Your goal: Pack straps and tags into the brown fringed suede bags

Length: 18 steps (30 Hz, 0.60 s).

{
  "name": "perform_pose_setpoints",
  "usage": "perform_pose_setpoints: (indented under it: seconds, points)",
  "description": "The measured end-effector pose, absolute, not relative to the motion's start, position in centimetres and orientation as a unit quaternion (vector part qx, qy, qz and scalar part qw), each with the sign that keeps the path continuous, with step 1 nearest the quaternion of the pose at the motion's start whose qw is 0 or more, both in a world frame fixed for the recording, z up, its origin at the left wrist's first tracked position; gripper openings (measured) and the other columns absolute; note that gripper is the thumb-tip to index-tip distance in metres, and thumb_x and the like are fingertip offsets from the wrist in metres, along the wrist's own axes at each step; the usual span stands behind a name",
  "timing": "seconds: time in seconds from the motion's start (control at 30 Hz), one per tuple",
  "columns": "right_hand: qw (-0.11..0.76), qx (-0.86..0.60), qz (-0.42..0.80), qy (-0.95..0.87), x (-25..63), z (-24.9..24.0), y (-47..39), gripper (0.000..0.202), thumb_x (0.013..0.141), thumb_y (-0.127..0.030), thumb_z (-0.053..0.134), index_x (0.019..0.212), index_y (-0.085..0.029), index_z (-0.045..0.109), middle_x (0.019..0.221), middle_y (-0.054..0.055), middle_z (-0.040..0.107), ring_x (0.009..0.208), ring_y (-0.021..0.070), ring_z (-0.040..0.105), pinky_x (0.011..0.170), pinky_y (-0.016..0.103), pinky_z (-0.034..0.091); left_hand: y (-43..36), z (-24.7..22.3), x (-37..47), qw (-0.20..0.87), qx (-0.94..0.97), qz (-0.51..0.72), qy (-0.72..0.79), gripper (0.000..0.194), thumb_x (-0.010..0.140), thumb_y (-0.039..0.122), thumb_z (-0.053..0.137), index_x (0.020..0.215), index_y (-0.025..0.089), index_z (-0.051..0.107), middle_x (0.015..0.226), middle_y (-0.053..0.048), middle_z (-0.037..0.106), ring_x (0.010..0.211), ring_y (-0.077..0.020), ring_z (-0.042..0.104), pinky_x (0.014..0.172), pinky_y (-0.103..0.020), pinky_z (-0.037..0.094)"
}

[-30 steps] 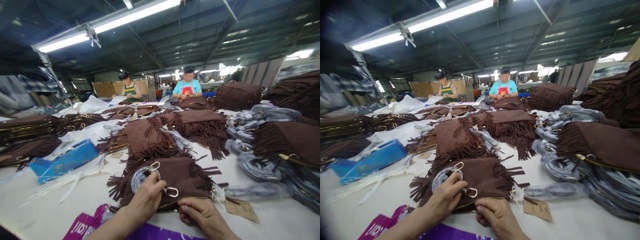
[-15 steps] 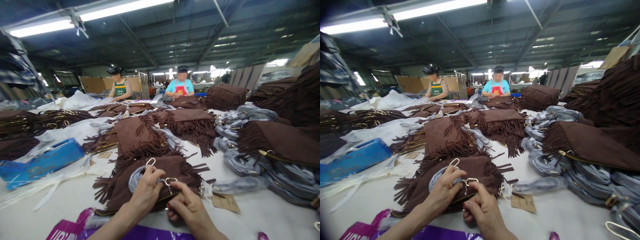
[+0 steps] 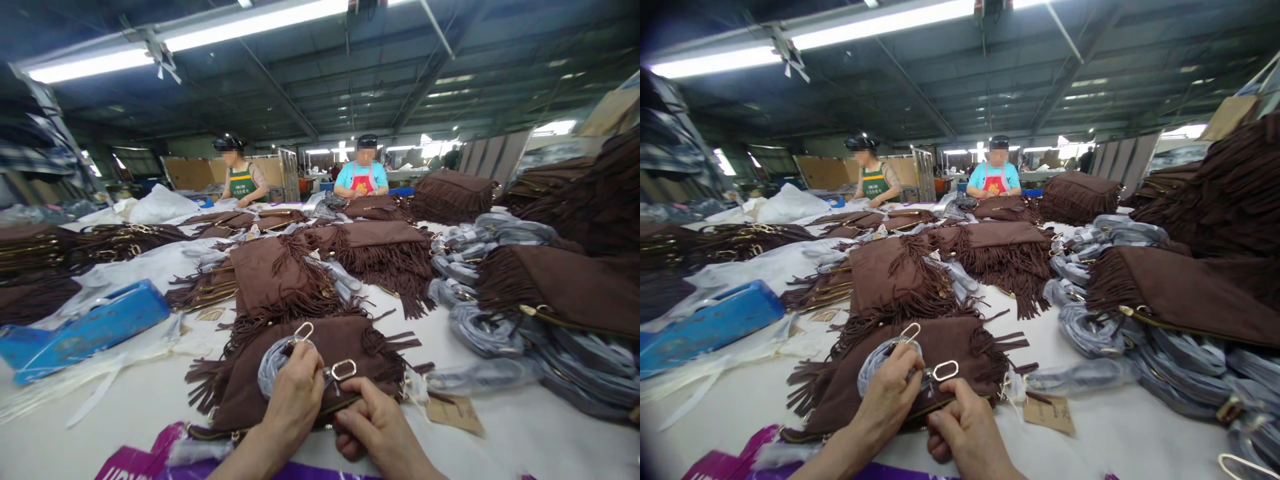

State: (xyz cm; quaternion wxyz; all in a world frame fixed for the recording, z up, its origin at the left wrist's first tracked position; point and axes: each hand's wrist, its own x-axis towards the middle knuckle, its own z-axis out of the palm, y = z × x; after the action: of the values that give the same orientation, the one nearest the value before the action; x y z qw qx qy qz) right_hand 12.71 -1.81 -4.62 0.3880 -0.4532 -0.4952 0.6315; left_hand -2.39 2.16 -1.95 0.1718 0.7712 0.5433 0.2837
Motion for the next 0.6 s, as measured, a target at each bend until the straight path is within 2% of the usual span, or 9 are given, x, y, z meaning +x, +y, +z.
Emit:
perform_pose_setpoints:
  seconds: [0.1, 0.17, 0.3, 0.6]
  points:
    - [0.395, -0.43, 0.665, -0.466, 12.7, -4.6, -1.7, 0.041, 0.07, -0.043, 0.062, 0.093, -0.014, 0.046, 0.058, -0.001, 0.061, 0.045, 0.0107, 0.057, 0.043, 0.019, 0.042, 2.0, -2.3, -2.5, 0.178, 0.781, 0.285, 0.527, 0.031, 0.076, 0.004, 0.03, 0.086, 0.02, 0.054, 0.085, -0.002, 0.049, 0.077, -0.0153, 0.052, 0.072, -0.029, 0.042]
    - [0.395, -0.422, 0.679, -0.454, 12.7, -4.6, -1.6, 0.045, 0.068, -0.046, 0.064, 0.092, -0.013, 0.045, 0.059, -0.001, 0.061, 0.045, 0.0104, 0.057, 0.042, 0.018, 0.042, 1.9, -2.4, -2.5, 0.17, 0.791, 0.267, 0.523, 0.034, 0.076, 0.003, 0.029, 0.082, 0.02, 0.057, 0.086, -0.003, 0.048, 0.077, -0.0149, 0.053, 0.07, -0.028, 0.044]
    - [0.397, -0.427, 0.681, -0.443, 12.7, -4.8, -1.4, 0.047, 0.067, -0.048, 0.066, 0.091, -0.014, 0.045, 0.058, -0.001, 0.061, 0.044, 0.0101, 0.057, 0.043, 0.018, 0.042, 1.8, -2.1, -2.6, 0.159, 0.812, 0.253, 0.502, 0.026, 0.078, 0.006, 0.034, 0.073, 0.017, 0.057, 0.088, -0.006, 0.048, 0.081, -0.017, 0.052, 0.072, -0.028, 0.046]
    - [0.408, -0.439, 0.707, -0.376, 12.6, -4.9, -1.3, 0.053, 0.057, -0.05, 0.073, 0.086, -0.015, 0.046, 0.057, 0.001, 0.063, 0.044, 0.0123, 0.059, 0.042, 0.019, 0.042, 1.8, -0.5, -3.3, 0.221, 0.824, 0.219, 0.474, 0.017, 0.076, 0.009, 0.046, 0.073, 0.017, 0.06, 0.091, -0.005, 0.047, 0.084, -0.015, 0.052, 0.078, -0.027, 0.045]
